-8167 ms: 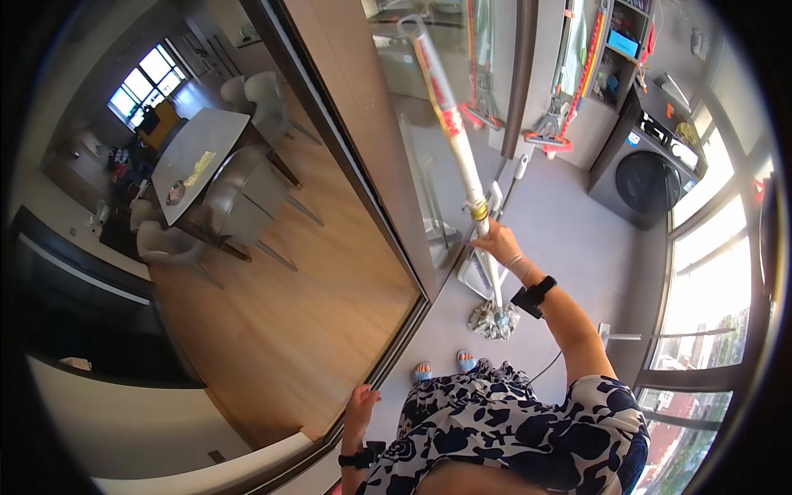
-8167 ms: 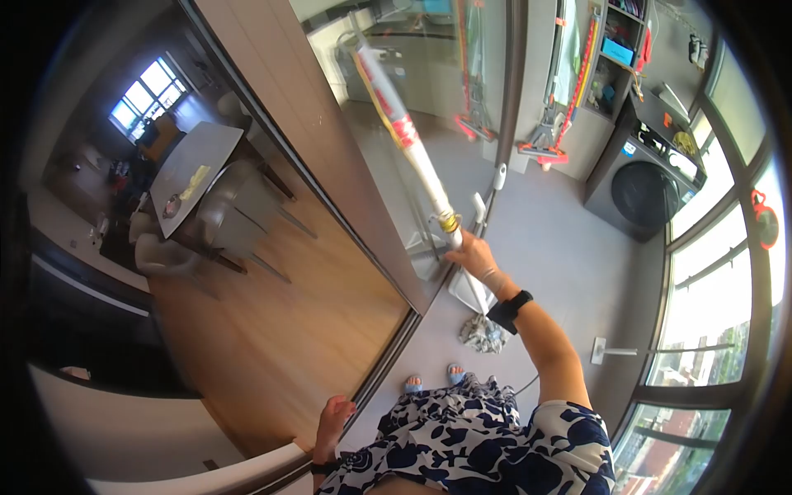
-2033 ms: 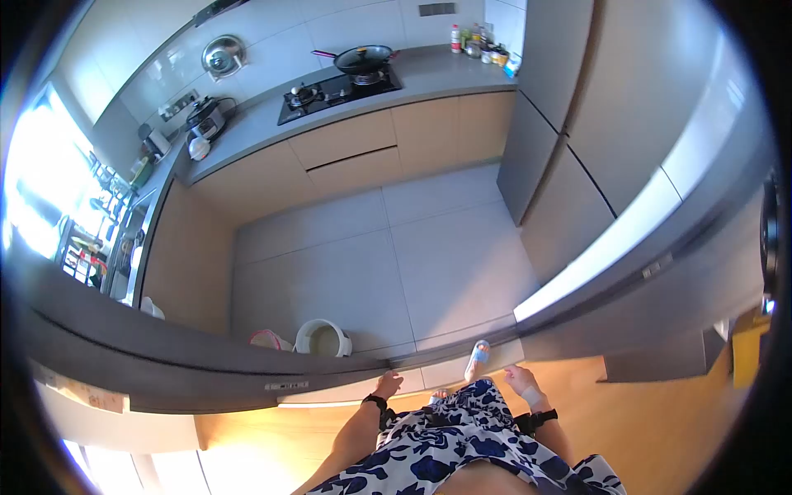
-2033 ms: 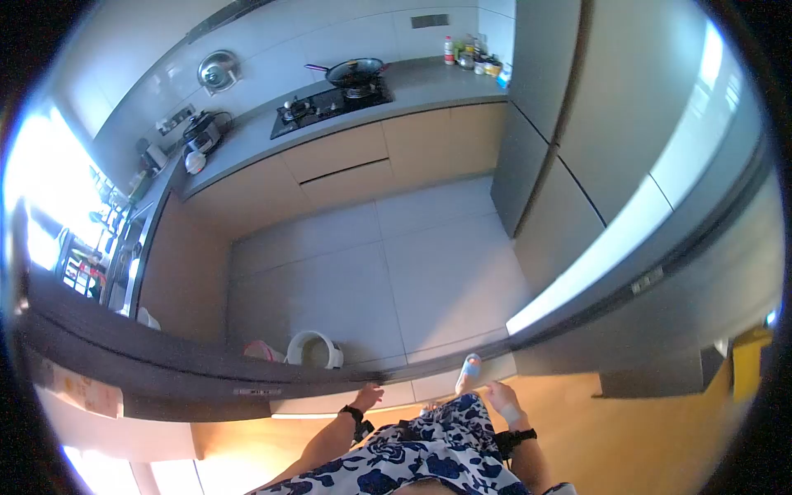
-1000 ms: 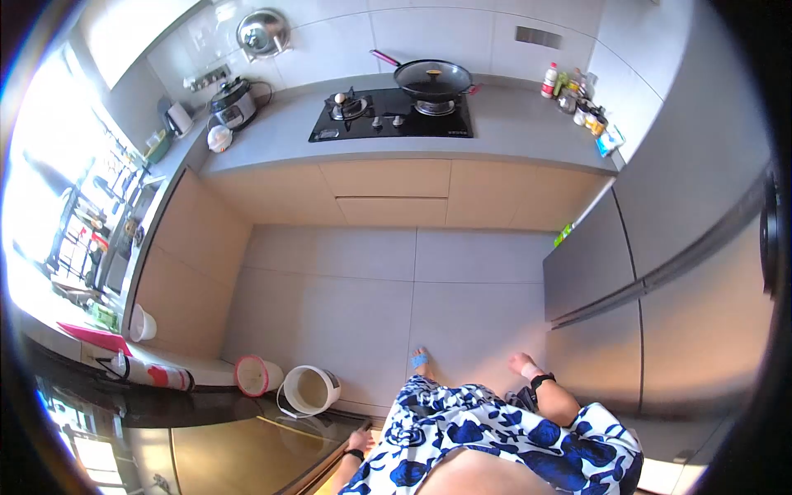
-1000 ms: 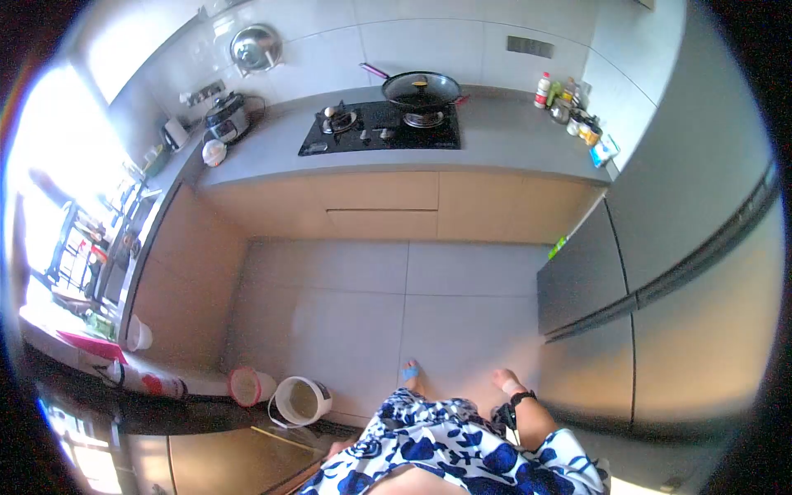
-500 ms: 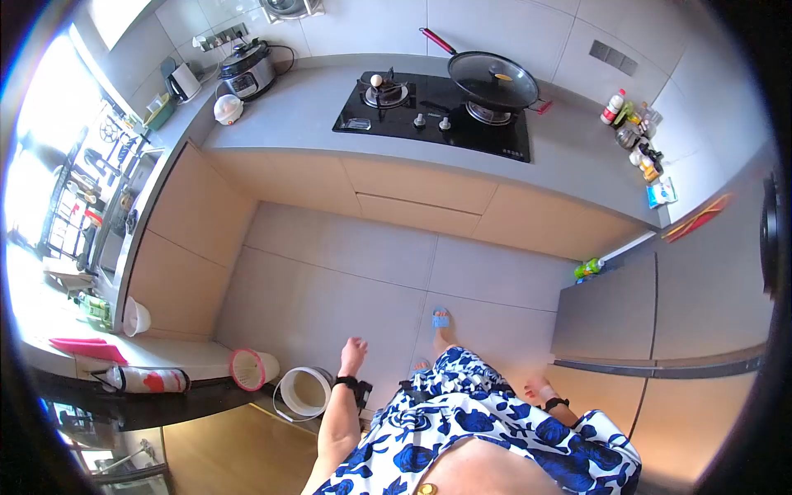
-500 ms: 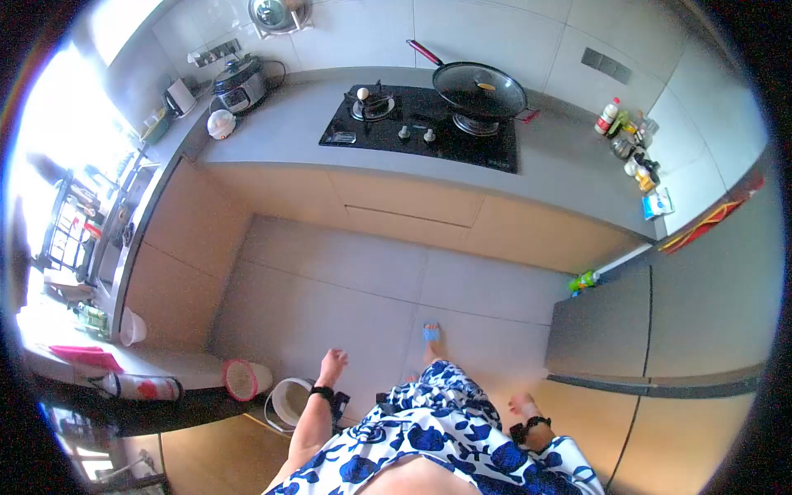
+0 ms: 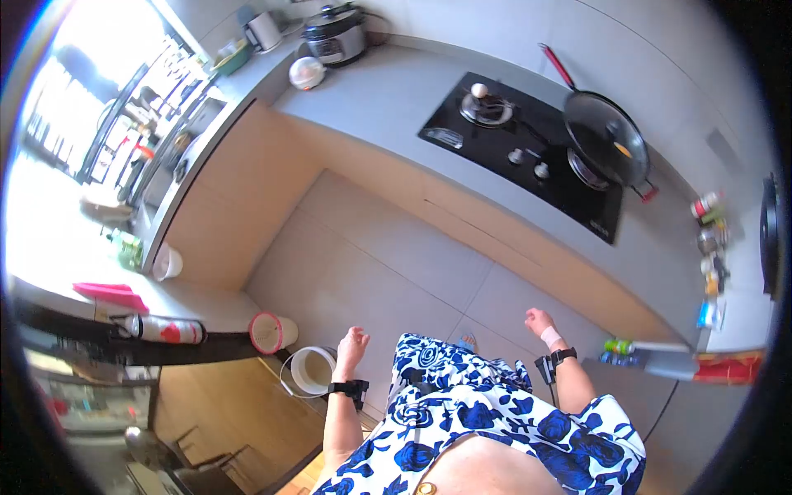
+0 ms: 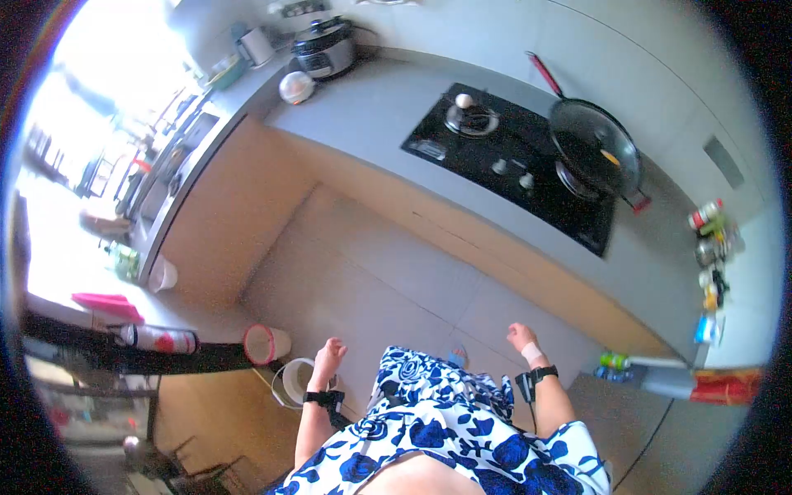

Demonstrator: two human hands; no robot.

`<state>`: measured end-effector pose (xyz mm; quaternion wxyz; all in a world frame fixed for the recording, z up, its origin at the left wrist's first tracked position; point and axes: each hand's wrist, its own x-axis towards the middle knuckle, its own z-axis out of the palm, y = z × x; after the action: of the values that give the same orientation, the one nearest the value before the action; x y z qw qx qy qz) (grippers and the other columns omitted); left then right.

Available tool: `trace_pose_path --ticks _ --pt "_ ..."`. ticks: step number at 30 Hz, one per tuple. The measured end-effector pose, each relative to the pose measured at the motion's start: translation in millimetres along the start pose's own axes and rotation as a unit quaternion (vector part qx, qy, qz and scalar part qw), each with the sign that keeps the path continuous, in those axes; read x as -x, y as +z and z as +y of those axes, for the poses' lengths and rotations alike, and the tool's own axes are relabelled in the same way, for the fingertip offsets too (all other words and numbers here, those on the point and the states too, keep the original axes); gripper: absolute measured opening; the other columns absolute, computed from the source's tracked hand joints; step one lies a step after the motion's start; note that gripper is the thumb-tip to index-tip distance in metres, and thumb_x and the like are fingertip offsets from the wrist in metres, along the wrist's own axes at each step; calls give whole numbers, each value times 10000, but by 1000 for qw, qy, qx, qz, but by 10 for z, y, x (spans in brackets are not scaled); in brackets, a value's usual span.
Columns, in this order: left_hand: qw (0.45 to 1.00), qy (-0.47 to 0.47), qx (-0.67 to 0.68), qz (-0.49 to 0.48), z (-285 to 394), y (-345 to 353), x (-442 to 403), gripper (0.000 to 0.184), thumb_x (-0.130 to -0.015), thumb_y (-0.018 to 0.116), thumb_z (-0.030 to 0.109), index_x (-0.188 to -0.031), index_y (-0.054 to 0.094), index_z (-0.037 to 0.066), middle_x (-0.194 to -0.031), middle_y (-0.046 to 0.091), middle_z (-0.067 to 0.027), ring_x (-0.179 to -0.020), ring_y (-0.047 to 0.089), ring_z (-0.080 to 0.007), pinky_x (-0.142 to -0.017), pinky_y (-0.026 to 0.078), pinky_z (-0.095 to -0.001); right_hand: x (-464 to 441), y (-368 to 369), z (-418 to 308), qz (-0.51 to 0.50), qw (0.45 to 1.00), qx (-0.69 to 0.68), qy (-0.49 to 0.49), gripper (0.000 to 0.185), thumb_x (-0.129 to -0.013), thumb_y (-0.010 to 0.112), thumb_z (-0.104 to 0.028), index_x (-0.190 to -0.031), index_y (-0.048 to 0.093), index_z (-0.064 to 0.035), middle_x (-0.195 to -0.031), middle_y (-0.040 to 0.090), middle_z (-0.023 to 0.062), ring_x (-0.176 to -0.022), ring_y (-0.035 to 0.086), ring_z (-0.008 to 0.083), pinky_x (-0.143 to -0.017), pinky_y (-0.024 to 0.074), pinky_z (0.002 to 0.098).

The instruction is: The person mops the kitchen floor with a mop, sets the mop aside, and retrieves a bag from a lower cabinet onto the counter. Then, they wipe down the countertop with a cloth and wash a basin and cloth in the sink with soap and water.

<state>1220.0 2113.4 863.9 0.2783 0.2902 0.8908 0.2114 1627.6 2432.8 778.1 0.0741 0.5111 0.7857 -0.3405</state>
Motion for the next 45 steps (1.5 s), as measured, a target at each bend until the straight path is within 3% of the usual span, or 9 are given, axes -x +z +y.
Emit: trace_pose_path --ticks 3,6,12,23,28,31,34,40,45 --pt "998 -62 21 -2 -264 -18 -25 368 -788 591 296 -1042 510 42 -862 628 -144 -849 598 -301 -736 473 -381 -567 -243 -549 9 998 -33 -49 311 -711 574 -200 -1001 586 -89 -883 633 109 -842 593 289 -762 471 375" --pt "991 -133 30 -15 -321 -145 -148 366 -775 602 270 -1028 536 14 -931 619 -171 -896 592 -301 -786 459 -355 -966 -237 -1016 -29 995 -2 -92 303 -721 558 -194 -1002 585 -86 -872 632 113 -839 593 289 -755 469 384" --pt "991 -130 21 1 -651 -590 -896 388 -775 599 286 -1049 516 23 -905 625 -160 -878 593 -305 -781 461 -382 -1497 -72 -2035 -137 983 38 -119 319 -722 575 -183 -1021 572 -72 -904 625 124 -873 583 292 -772 460 380" --pt "995 -94 16 38 -647 -1619 -2540 343 -788 578 260 -1045 503 45 -887 626 -132 -856 598 -283 -757 467 -373 -2861 52 -4030 -183 947 101 -245 298 -749 550 -164 -1023 554 -47 -982 593 150 -949 548 308 -815 438 389" --pt "995 -86 1 42 -646 -1765 -2875 333 -786 589 274 -1026 508 60 -863 629 -132 -840 602 -286 -749 470 -373 -3447 260 -4418 -173 928 102 -313 298 -742 558 -172 -1012 552 -46 -974 591 147 -956 543 296 -825 433 379" --pt "994 -108 4 16 -868 -1907 -3013 336 -790 587 280 -1020 508 48 -889 626 -142 -854 599 -295 -746 471 -378 -3809 373 -4861 -196 928 137 -287 302 -740 559 -170 -1017 550 -50 -997 576 141 -975 531 302 -833 431 384" --pt "988 -153 12 29 -928 -2187 -3006 332 -792 581 263 -1025 511 37 -900 624 -149 -858 600 -291 -748 471 -376 -4099 393 -5399 -189 912 128 -340 288 -744 509 -120 -1023 540 -55 -1051 536 146 -989 517 321 -830 434 402" --pt "970 -229 57 57 -1151 -2543 -3042 350 -785 576 246 -1052 522 27 -960 614 -169 -918 588 -295 -798 460 -369 -4820 723 -6307 -160 920 112 -340 249 -733 483 -74 -972 536 -25 -1152 449 163 -995 507 351 -842 427 423" --pt "970 -236 57 -2 -1560 -2882 -3262 378 -782 573 268 -1056 520 13 -987 603 -184 -949 577 -296 -816 454 -370 -5173 857 -6992 -139 958 136 -212 630 -693 555 -59 -1275 314 -42 -1370 185 189 -1108 422 389 -935 375 430"
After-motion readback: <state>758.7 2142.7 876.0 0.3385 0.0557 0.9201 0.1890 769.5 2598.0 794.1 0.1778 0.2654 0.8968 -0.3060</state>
